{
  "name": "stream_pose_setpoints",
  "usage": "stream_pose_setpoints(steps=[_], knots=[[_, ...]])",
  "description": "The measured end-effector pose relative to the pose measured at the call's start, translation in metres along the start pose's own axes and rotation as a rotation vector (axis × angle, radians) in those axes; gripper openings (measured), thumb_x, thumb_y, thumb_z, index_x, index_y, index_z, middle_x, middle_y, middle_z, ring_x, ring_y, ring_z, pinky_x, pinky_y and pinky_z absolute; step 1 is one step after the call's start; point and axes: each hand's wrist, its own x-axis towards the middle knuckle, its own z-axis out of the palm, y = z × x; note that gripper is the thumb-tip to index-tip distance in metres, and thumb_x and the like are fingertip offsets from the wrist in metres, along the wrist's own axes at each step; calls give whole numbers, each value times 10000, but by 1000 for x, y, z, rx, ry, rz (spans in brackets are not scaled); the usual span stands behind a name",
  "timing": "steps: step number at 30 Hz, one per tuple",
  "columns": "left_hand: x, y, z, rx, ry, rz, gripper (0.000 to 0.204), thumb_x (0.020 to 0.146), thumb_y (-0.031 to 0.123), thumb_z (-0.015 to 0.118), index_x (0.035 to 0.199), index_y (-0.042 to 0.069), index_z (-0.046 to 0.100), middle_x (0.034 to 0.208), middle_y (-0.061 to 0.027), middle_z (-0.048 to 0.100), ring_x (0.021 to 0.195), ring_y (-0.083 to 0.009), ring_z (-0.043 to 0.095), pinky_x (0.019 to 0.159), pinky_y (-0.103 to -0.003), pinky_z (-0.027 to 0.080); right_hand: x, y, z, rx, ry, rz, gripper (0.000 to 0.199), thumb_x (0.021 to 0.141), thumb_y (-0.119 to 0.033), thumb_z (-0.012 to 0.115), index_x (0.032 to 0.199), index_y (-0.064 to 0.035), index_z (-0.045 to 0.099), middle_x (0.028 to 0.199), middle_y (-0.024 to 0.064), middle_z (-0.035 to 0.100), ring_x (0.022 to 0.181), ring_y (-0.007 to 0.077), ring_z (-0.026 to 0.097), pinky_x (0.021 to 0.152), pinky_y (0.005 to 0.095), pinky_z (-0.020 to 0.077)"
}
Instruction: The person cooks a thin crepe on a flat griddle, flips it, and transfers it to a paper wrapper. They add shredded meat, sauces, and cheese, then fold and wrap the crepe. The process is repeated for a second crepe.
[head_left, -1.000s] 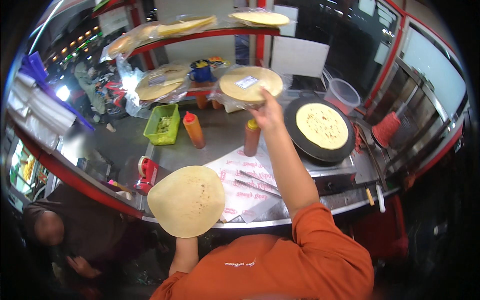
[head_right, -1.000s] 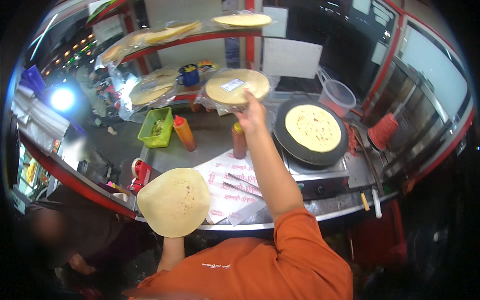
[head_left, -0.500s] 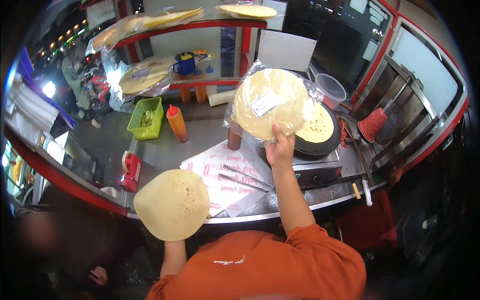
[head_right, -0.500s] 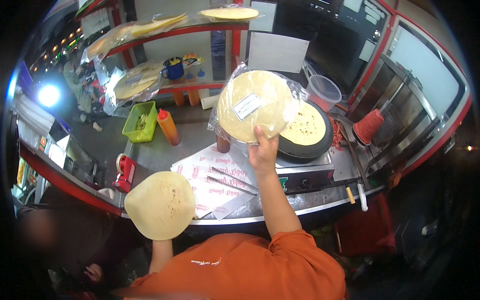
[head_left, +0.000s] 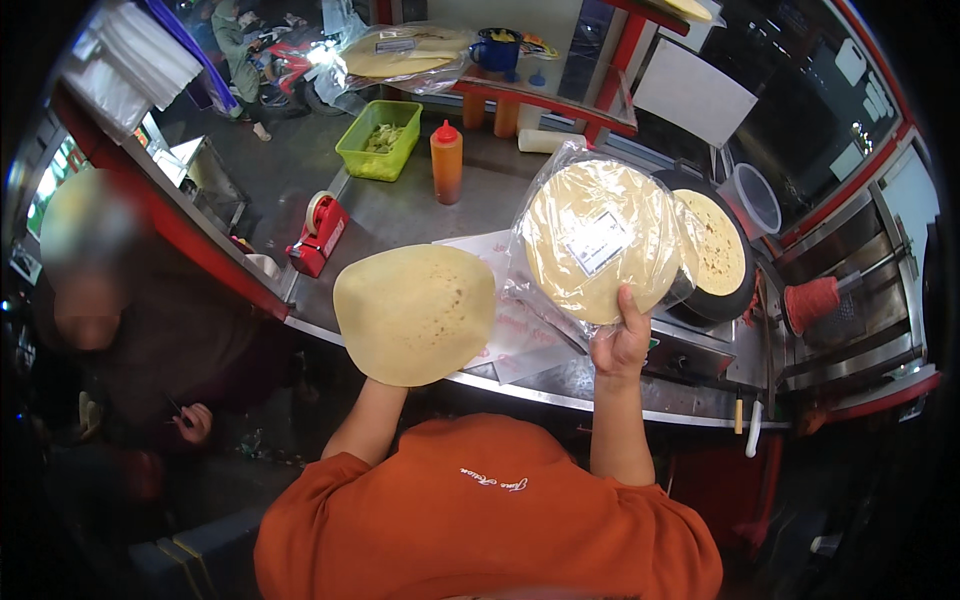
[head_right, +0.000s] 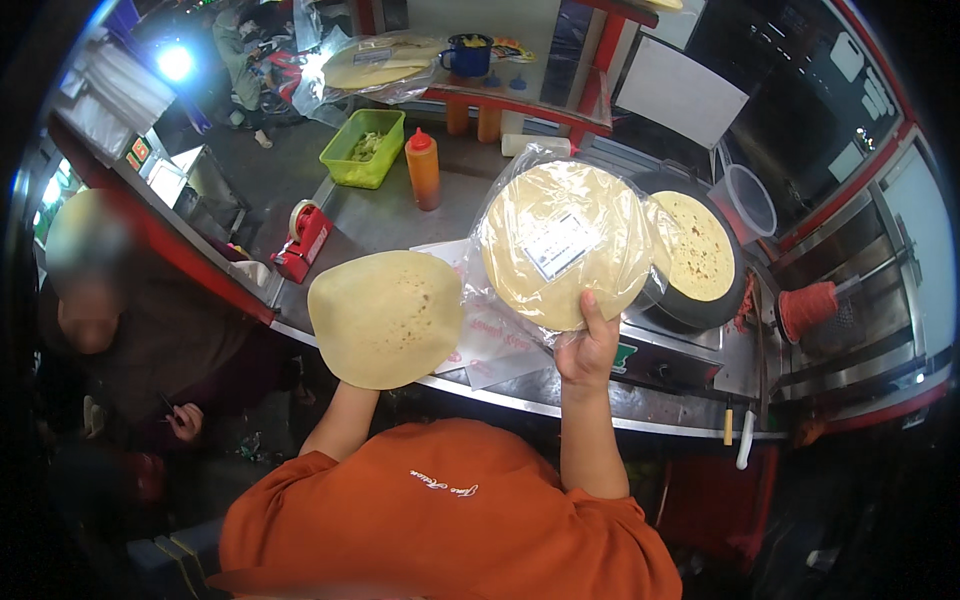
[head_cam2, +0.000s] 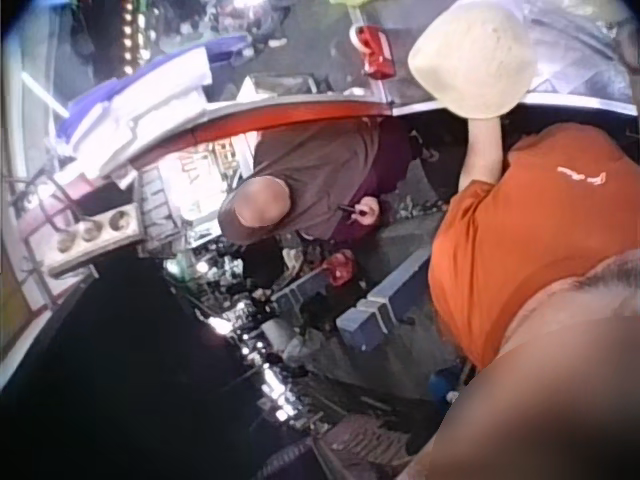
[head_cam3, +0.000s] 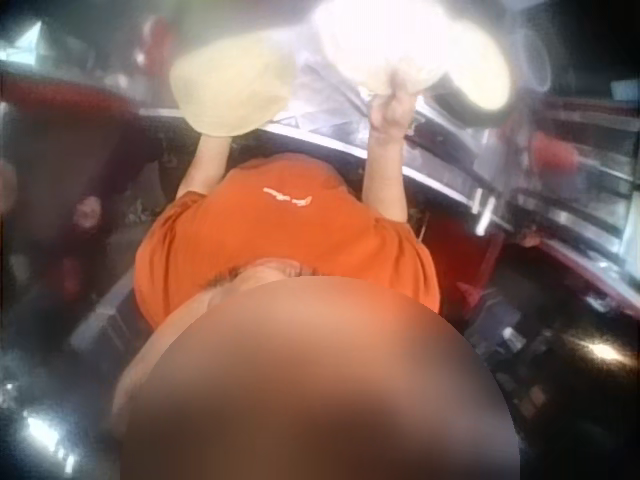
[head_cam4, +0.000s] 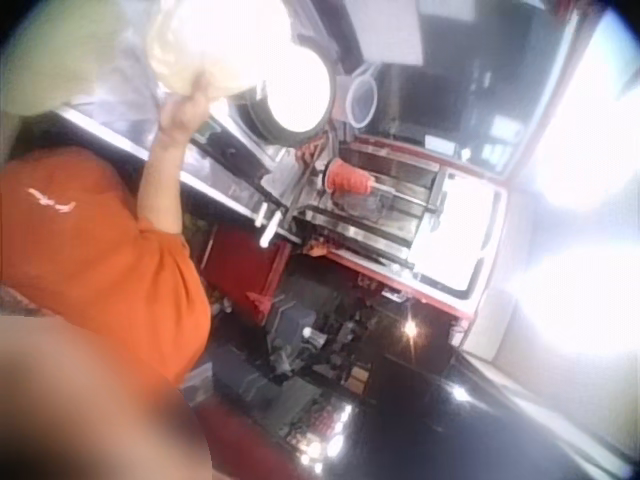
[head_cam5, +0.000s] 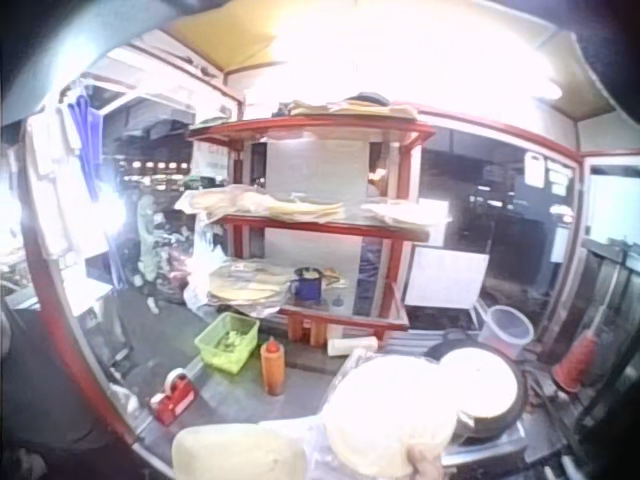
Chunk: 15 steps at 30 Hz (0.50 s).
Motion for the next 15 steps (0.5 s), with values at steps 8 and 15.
stream_pose_setpoints(steps=[8,15], knots=[[0,-4,1,-24,-2,13,680,1055,511,509,1569,79,399,1598,-140,469,1453,-323,483,1198,-510,397,3,0,-5,-48,20,65,589,1024,-53,618,1566,-32,389,1524,161,537,1370,330,561,1169,489,467],[-7,0,-5,-35,6,46,689,1055,522,499,1572,79,395,1601,-143,464,1454,-326,481,1199,-516,395,11,8,-14,-119,92,81,567,1021,-76,638,1546,-33,428,1508,156,562,1349,332,582,1155,490,472]])
